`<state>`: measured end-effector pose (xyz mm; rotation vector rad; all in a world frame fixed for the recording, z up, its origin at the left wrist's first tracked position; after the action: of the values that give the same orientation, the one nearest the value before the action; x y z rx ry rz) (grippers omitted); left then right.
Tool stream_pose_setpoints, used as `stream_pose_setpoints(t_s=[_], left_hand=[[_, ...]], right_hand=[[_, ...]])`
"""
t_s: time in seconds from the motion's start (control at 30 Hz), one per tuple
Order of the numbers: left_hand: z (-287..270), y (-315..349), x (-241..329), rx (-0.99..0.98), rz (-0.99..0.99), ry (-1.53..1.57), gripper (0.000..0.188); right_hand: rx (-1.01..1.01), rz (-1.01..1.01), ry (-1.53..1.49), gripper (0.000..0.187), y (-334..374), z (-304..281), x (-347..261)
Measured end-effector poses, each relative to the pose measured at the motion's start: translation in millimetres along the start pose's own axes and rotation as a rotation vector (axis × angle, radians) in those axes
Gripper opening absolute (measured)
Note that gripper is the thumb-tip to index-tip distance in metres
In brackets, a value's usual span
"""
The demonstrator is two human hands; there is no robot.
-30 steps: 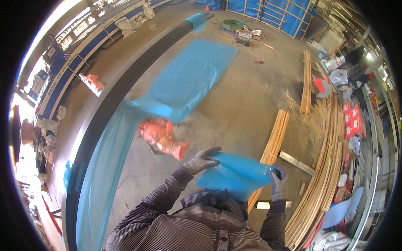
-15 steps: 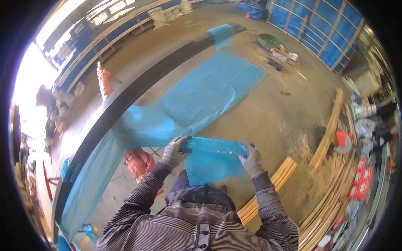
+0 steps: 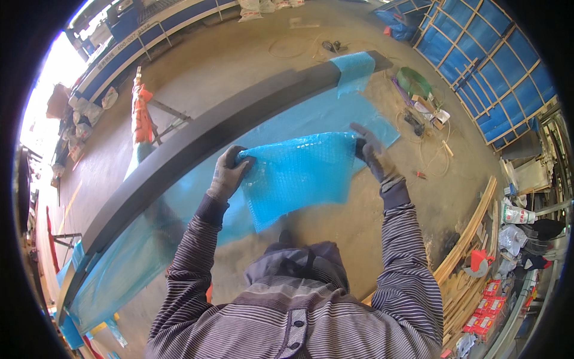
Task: The person wraps long, curved metal beams with blue bubble wrap in a workshop. They tear off pieces of bubble wrap and carefully cover the edges and surfaces of the beams, working alongside another person who is also wrapping beams.
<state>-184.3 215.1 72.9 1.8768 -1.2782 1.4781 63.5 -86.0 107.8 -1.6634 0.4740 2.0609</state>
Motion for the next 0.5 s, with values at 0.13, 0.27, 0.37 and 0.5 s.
stream_pose_setpoints(t_s=[0.13, 0.27, 0.37, 0.5], left_hand=[[25, -98, -31, 0.000, -0.070, 0.110, 0.031], [40, -184, -66, -0.078, -0.151, 0.086, 0.053], [38, -261, -70, 0.070, 0.115, -0.259, 0.080], [82, -368, -78, -0.198, 0.262, -0.843, 0.086]], right_hand=[[0.248, 0.191, 0.209, 0.054, -58, -49, 49], [0.404, 0.207, 0.053, 0.030, -122, -113, 87], [0.433, 0.141, -0.097, 0.030, -178, -190, 78], [0.380, 0.180, -0.075, 0.030, -285, -287, 69]])
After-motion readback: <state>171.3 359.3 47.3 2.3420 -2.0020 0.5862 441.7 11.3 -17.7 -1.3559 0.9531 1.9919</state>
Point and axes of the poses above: each hand's wrist, its own y-axis away from the middle knuckle, its own z-axis out of the palm, x = y × z, the point moved 5 cm from there along -y, towards the middle knuckle, and after that the axes turned 2 degrees about z, right-handed, at the moved point
